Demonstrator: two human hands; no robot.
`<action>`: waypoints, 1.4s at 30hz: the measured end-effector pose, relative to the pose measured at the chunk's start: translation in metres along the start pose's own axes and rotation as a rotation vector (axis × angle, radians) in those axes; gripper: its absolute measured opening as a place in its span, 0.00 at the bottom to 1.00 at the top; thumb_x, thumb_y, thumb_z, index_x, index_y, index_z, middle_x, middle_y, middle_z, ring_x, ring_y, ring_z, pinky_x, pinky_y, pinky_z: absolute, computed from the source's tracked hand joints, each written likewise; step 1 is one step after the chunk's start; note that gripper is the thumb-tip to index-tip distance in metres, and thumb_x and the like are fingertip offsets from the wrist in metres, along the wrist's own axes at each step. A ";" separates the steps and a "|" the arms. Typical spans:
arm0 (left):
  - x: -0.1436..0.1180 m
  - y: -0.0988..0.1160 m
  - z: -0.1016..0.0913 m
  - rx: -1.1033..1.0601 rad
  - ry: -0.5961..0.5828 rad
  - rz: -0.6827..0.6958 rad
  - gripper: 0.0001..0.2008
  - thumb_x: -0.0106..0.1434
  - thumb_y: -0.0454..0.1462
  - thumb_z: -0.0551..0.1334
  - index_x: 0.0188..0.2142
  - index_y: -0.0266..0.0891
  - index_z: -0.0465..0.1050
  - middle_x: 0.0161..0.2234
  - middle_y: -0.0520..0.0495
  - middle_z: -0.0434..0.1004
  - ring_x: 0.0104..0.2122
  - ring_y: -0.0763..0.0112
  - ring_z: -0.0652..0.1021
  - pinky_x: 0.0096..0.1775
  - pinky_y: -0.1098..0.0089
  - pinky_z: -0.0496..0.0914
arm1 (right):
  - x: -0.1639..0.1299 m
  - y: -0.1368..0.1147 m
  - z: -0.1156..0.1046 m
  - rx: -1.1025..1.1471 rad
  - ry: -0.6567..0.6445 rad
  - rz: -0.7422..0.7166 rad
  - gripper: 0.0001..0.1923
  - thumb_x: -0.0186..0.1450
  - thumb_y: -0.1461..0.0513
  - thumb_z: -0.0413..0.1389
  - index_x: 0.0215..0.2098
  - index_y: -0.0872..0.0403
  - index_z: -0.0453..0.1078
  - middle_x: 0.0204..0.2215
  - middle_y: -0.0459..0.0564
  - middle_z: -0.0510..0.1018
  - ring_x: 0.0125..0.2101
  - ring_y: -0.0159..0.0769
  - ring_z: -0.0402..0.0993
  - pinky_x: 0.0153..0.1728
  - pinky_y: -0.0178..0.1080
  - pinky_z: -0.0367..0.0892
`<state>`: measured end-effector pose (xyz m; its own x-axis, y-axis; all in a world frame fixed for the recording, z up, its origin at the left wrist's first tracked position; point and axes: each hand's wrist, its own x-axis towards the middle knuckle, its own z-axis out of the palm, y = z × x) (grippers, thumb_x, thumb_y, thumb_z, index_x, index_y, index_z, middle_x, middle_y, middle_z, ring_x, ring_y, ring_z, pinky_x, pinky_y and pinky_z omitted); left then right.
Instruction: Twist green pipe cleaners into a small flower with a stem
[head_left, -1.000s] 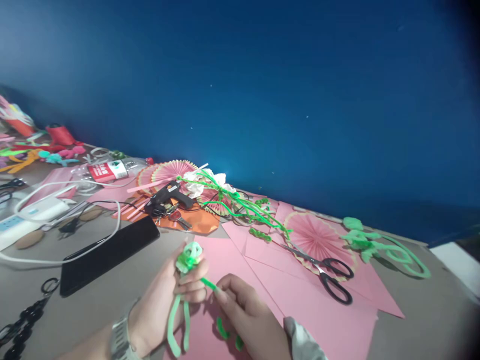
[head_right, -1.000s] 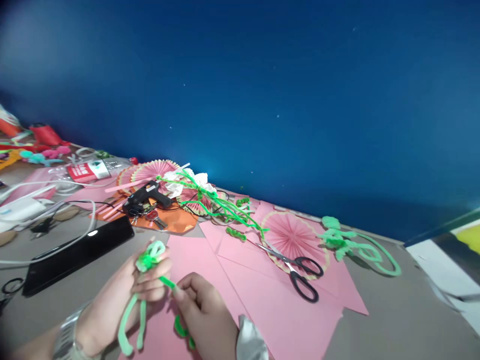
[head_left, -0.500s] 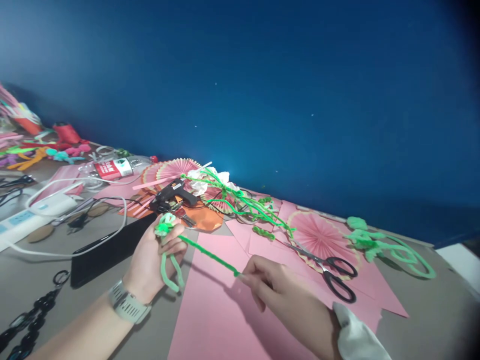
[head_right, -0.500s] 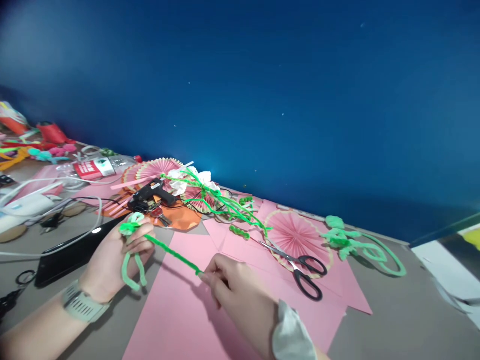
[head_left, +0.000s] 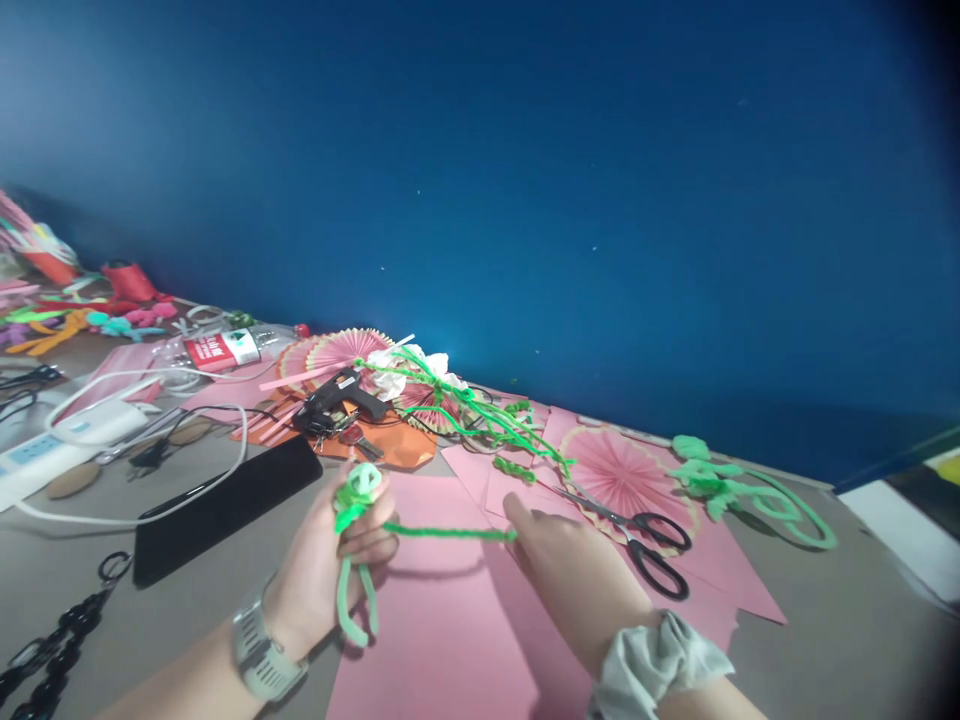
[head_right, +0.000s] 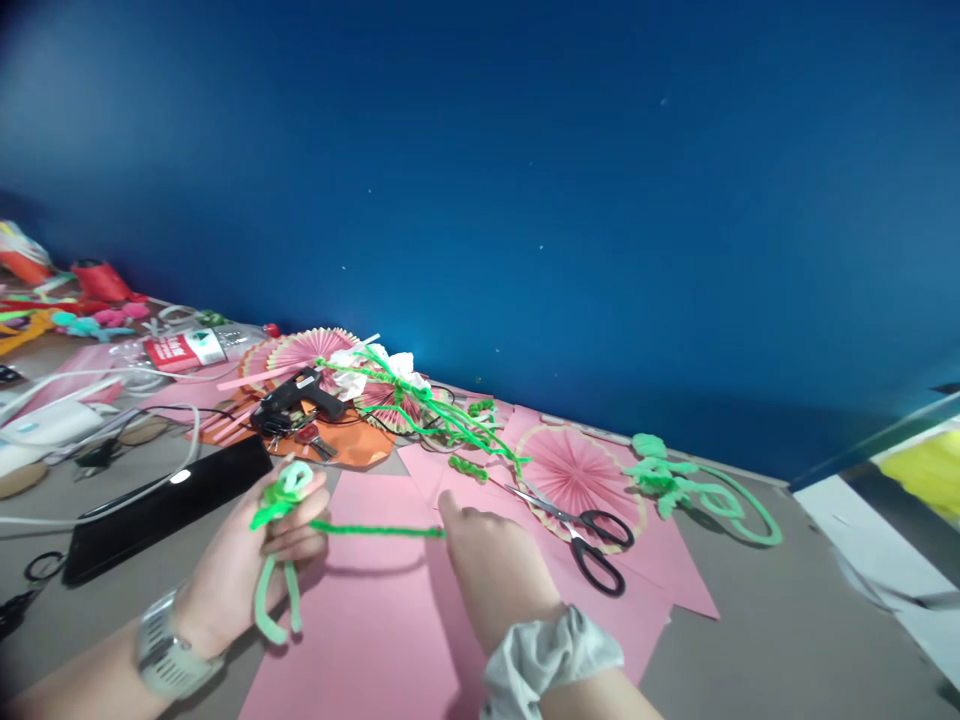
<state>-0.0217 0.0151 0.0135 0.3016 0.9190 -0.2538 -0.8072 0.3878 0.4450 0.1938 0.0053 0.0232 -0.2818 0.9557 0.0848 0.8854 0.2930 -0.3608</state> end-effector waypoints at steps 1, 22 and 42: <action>-0.001 -0.004 -0.001 0.021 -0.017 -0.054 0.16 0.65 0.39 0.54 0.21 0.38 0.55 0.17 0.61 0.45 0.14 0.84 0.49 0.17 0.81 0.50 | -0.002 -0.002 -0.001 0.029 -0.032 -0.073 0.13 0.55 0.70 0.57 0.38 0.53 0.68 0.30 0.54 0.79 0.33 0.49 0.75 0.33 0.44 0.65; -0.008 -0.024 -0.016 0.408 0.023 -0.236 0.25 0.64 0.53 0.47 0.23 0.36 0.66 0.15 0.59 0.48 0.15 0.80 0.54 0.19 0.78 0.54 | -0.015 -0.040 0.000 0.431 -0.570 -0.218 0.09 0.66 0.62 0.46 0.35 0.53 0.67 0.29 0.47 0.78 0.26 0.32 0.72 0.24 0.31 0.59; -0.016 -0.029 -0.004 0.638 0.031 -0.300 0.26 0.62 0.55 0.47 0.20 0.38 0.59 0.14 0.59 0.49 0.14 0.82 0.52 0.14 0.81 0.49 | -0.016 -0.048 0.028 1.069 -0.635 0.203 0.16 0.65 0.58 0.42 0.25 0.54 0.64 0.17 0.44 0.67 0.18 0.28 0.63 0.20 0.30 0.57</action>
<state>-0.0053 -0.0117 0.0007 0.4424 0.7674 -0.4642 -0.2340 0.5984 0.7663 0.1455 -0.0251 0.0136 -0.5667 0.7126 -0.4137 0.2762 -0.3087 -0.9102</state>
